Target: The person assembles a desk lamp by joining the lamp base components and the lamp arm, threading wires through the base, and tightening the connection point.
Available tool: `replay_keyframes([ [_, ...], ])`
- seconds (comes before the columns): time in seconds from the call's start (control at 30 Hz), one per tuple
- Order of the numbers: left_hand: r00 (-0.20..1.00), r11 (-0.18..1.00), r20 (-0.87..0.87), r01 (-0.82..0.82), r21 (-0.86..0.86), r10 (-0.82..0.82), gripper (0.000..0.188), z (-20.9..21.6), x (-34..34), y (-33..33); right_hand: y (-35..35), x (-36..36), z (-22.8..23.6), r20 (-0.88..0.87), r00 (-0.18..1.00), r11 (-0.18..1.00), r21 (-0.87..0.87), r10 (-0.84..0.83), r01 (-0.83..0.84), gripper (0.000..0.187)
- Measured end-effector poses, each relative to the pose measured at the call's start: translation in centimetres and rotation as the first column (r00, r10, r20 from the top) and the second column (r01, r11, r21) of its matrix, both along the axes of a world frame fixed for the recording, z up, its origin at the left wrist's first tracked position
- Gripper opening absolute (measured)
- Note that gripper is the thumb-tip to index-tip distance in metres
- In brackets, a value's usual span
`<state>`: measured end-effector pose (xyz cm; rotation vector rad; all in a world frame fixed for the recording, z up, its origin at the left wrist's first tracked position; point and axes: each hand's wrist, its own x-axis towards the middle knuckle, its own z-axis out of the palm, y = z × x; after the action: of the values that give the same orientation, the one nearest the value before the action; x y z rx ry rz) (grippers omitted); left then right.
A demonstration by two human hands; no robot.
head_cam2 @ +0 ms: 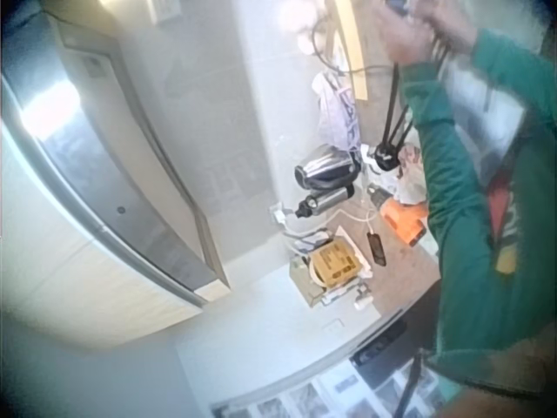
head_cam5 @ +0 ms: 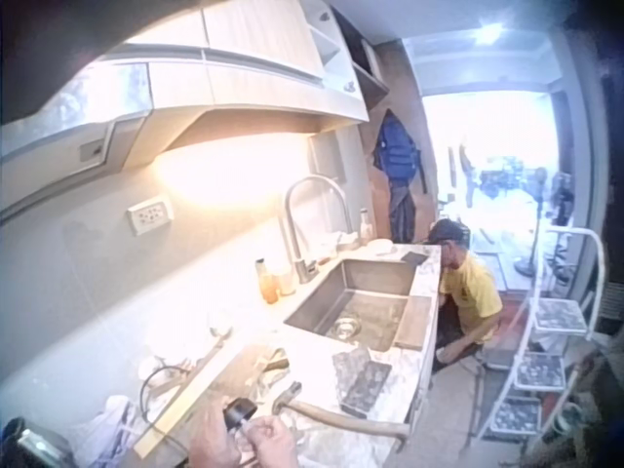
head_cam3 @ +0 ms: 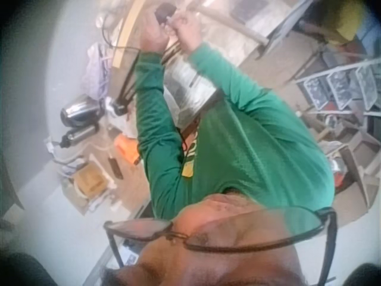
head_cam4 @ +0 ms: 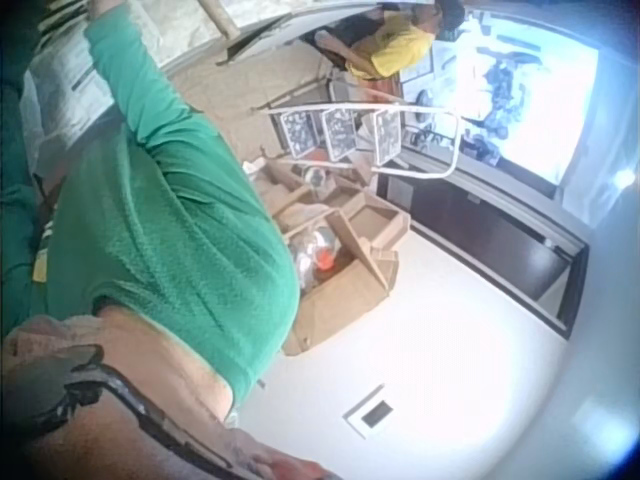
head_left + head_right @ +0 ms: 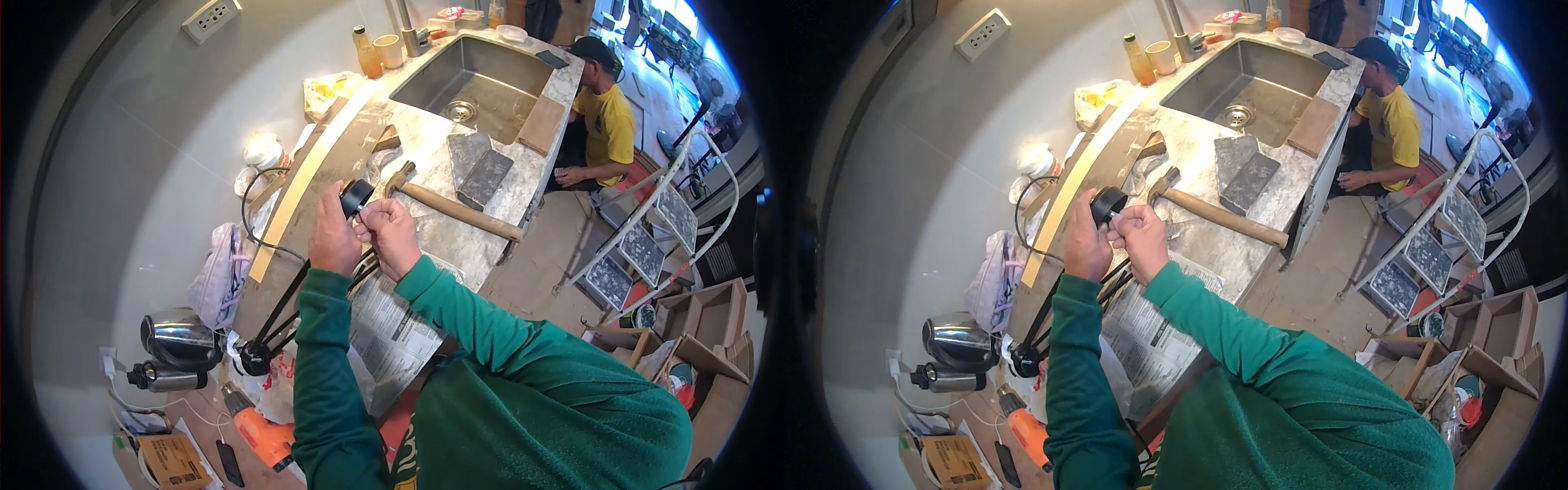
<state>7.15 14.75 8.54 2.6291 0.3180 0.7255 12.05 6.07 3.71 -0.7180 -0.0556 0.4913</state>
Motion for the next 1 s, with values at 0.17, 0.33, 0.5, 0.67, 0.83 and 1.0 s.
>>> replay_keyframes([
  [0.17,0.998,0.999,-0.046,-0.033,-0.005,0.033,0.074,-0.6,-0.3,0.2,0.2,0.1,-1.1,-0.118,0.981,0.987,0.07,0.152,-0.145,0.009],
  [0.33,0.988,0.99,-0.067,-0.134,0.04,0.136,0.061,-0.2,0.1,-1.2,-0.7,0.1,-0.7,0.277,0.959,0.97,-0.212,-0.056,0.118,0.008],
  [0.5,0.96,0.974,-0.166,-0.225,0.014,0.224,0.059,0.2,-0.1,-1.5,0.0,-0.3,-1.3,0.447,0.886,0.929,-0.261,-0.126,0.264,0.007],
  [0.67,0.956,0.973,-0.182,-0.229,0.025,0.23,0.057,0.3,-0.4,-1.5,0.3,-0.7,-0.6,0.136,0.991,0.984,-0.174,-0.02,0.044,0.015],
  [0.83,0.979,0.986,-0.12,-0.163,0.03,0.166,0.054,-0.2,0.1,-1.2,-0.1,-0.2,-2.0,0.279,0.958,0.958,-0.288,0.071,0.013,0.026],
  [1.0,0.963,0.969,-0.109,-0.248,0.008,0.248,0.042,0.0,-0.2,-1.6,0.4,-1.3,-1.0,0.305,0.951,0.911,-0.404,0.049,0.082,0.026],
])
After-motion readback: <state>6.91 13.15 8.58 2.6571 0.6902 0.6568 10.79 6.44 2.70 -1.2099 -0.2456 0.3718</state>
